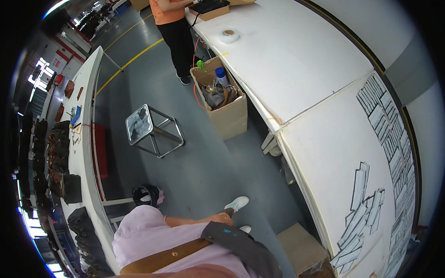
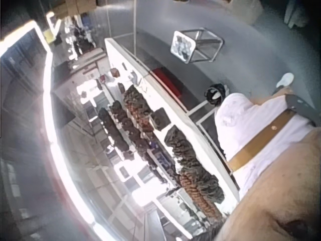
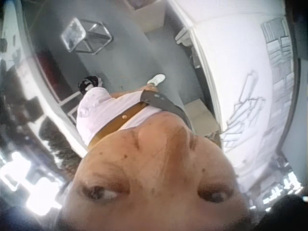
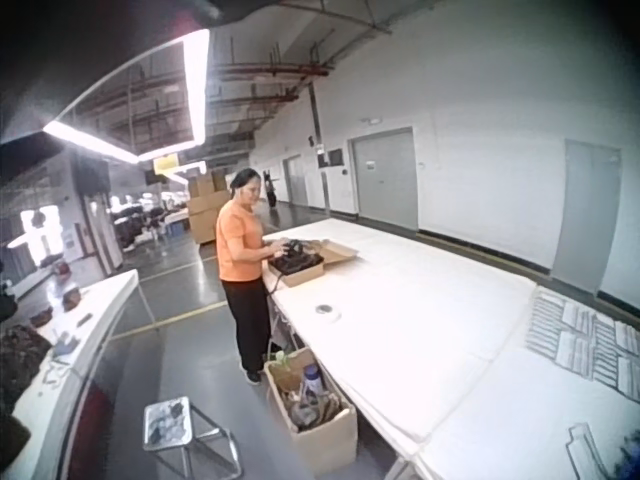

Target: The person arranges white rectangular components with black borders on a white workbench. They pick up a bottle of yellow adhesive and apply it to the edges of the components. The person then places the components into a cardboard box.

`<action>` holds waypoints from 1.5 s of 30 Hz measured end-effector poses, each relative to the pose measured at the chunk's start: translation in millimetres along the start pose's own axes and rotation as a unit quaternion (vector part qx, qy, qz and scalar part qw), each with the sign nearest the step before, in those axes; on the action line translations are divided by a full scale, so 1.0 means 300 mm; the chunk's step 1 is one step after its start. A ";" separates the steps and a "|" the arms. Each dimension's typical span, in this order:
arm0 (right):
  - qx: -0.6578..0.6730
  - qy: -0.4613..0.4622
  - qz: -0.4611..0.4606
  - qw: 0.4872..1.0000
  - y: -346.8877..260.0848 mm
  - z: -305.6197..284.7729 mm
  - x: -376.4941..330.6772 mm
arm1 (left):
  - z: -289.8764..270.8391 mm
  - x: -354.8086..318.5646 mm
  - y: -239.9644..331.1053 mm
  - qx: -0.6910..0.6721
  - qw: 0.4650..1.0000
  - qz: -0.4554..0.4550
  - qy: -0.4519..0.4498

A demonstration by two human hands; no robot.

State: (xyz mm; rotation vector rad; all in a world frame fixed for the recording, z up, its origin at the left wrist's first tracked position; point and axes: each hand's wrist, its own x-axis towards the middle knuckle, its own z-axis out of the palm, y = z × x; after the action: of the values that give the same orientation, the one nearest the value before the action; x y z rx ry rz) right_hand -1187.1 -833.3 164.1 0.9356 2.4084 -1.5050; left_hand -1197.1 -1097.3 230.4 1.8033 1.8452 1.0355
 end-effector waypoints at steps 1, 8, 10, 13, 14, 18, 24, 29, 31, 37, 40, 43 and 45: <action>-0.010 0.001 -0.002 1.000 -0.003 0.021 0.053 | 0.001 -0.006 -0.018 -0.002 1.000 -0.005 -0.001; -0.072 -0.002 -0.012 0.997 -0.019 0.138 0.305 | -0.019 -0.033 -0.101 -0.013 0.999 -0.031 -0.003; -0.086 -0.002 -0.012 0.996 -0.019 0.152 0.336 | -0.028 -0.039 -0.113 -0.015 0.999 -0.036 0.000; -0.103 -0.004 -0.012 0.995 -0.010 0.165 0.361 | -0.042 -0.050 -0.122 -0.017 0.999 -0.041 0.000; -0.108 -0.006 -0.014 0.994 -0.006 0.170 0.367 | -0.042 -0.051 -0.124 -0.018 0.999 -0.043 0.001; -0.124 -0.006 -0.017 0.992 0.004 0.182 0.390 | -0.039 -0.060 -0.138 -0.021 0.999 -0.049 0.001; -0.119 -0.005 -0.028 0.993 0.016 0.190 0.384 | -0.059 -0.076 -0.166 -0.027 0.998 -0.058 -0.013; -0.091 -0.009 -0.053 0.994 0.056 0.081 0.112 | -0.111 -0.107 -0.161 -0.039 0.996 -0.078 -0.022; -0.082 -0.018 -0.060 0.995 0.084 0.005 -0.102 | -0.142 -0.130 -0.153 -0.052 0.994 -0.090 -0.032; -0.074 -0.010 -0.058 0.996 0.096 -0.084 -0.804 | -0.390 -0.060 -0.243 -0.089 0.981 -0.071 -0.158; -0.092 0.002 -0.051 0.994 0.117 -0.075 -1.127 | -0.299 0.031 -0.185 -0.119 0.969 -0.021 -0.213; -0.069 0.030 -0.011 0.997 0.168 -0.026 -1.346 | -0.137 0.116 -0.078 -0.146 0.951 0.044 -0.269; 0.002 0.081 0.052 0.995 0.193 0.053 -1.427 | -0.016 0.233 -0.016 -0.158 0.918 0.120 -0.343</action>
State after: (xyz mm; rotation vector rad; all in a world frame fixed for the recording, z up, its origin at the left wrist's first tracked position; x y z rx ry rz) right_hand -816.9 -1011.4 298.5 1.2086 2.4214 -1.4500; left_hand -1212.5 -1030.7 246.6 1.8865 0.9973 0.6005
